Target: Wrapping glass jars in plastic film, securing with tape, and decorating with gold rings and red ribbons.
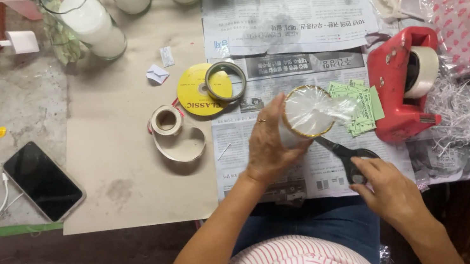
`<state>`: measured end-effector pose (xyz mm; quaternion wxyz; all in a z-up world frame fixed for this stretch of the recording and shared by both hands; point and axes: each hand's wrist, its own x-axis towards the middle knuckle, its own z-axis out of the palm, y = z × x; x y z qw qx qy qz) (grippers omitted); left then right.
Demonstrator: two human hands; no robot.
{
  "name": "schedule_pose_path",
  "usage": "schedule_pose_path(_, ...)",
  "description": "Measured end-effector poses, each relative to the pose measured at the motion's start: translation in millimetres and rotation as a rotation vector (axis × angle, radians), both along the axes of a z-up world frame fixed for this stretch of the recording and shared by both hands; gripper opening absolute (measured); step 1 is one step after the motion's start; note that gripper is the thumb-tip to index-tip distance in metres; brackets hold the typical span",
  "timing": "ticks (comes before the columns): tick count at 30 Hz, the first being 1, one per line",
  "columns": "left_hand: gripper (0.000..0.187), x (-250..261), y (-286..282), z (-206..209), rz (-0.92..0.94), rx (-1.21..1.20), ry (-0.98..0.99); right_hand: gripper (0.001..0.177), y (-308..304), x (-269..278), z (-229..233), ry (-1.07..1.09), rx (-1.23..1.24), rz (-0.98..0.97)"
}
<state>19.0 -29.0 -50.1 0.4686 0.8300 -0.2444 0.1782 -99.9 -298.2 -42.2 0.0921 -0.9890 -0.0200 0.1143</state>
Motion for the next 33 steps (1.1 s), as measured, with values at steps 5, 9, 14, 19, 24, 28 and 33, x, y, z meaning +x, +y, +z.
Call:
schedule_pose_path(5,0.095,-4.8,-13.8,3.3,0.106,-0.063,-0.092,0.055,4.2,-23.9,-5.9,-0.119,0.149,0.056)
schedule_pose_path(9,0.112,-9.2,55.7,35.7,0.037,0.107,0.116,0.051,9.6,-31.6,5.3,-0.097,0.19,0.067)
schedule_pose_path(14,0.035,21.1,187.7,11.5,0.6,0.264,0.071,0.049,27.6,-29.1,16.8,-0.085,0.247,0.135)
schedule_pose_path(19,0.02,81.7,212.7,16.9,0.59,0.427,0.371,0.042,67.3,-16.8,18.2,-0.075,0.331,0.293)
schedule_pose_path(24,0.015,133.1,192.1,25.7,0.444,0.762,0.831,0.041,97.8,-17.7,46.7,-0.173,0.45,0.413)
schedule_pose_path(28,0.021,162.2,200.3,13.3,0.418,0.863,0.858,0.039,95.6,-23.0,54.1,-0.125,0.442,0.322)
schedule_pose_path(33,0.027,183.8,207.9,35.6,0.489,0.767,0.726,0.039,82.2,-25.7,39.7,-0.135,0.399,0.298)
